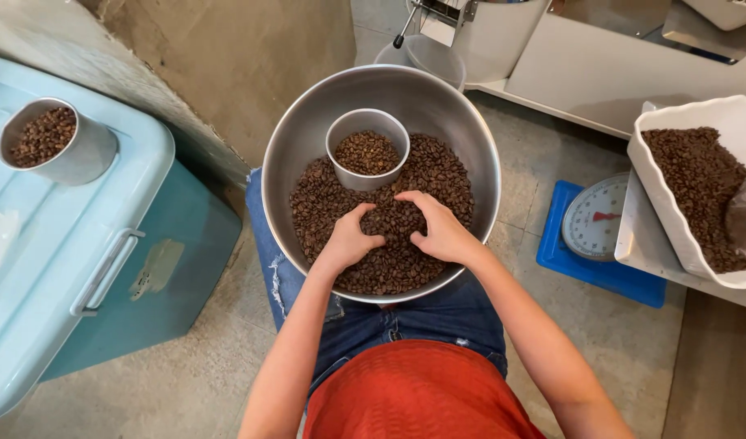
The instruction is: The person sorts roasted coffee beans by hand, scooping them from a large metal bowl into a cup, then returning them to the bowl while removing debris.
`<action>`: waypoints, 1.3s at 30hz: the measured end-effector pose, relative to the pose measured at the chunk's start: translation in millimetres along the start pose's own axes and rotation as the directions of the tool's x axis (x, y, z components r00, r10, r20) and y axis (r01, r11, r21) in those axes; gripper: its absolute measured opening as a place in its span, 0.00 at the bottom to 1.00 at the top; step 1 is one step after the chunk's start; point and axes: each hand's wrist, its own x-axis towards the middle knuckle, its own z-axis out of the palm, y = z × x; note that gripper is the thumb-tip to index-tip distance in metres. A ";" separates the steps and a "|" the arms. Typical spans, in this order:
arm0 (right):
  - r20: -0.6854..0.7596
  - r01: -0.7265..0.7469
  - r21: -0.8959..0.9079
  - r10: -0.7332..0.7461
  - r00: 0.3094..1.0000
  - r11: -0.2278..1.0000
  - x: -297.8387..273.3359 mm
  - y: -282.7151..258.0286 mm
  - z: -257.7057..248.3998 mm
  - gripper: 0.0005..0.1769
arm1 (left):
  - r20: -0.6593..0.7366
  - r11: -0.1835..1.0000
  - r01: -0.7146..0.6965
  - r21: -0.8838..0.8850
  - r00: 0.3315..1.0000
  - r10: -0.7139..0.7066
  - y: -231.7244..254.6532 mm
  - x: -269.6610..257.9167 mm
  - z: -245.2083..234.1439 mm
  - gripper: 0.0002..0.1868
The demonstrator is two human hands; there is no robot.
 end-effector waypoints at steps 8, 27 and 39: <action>-0.072 0.085 -0.093 -0.092 0.993 0.992 14.0 25.2 10.7 0.14 | -0.012 0.996 0.044 -0.075 0.999 -0.045 -2.1 3.0 -2.6 0.39; -0.129 0.398 -0.454 -0.501 0.856 0.797 20.3 54.1 37.5 0.05 | 0.031 0.984 0.078 -0.158 0.997 -0.075 -7.3 5.3 -6.7 0.36; -0.101 0.343 -0.627 -0.509 0.855 0.700 30.6 54.6 51.1 0.02 | 0.060 0.978 0.096 -0.186 0.994 -0.086 -1.3 2.8 -10.7 0.37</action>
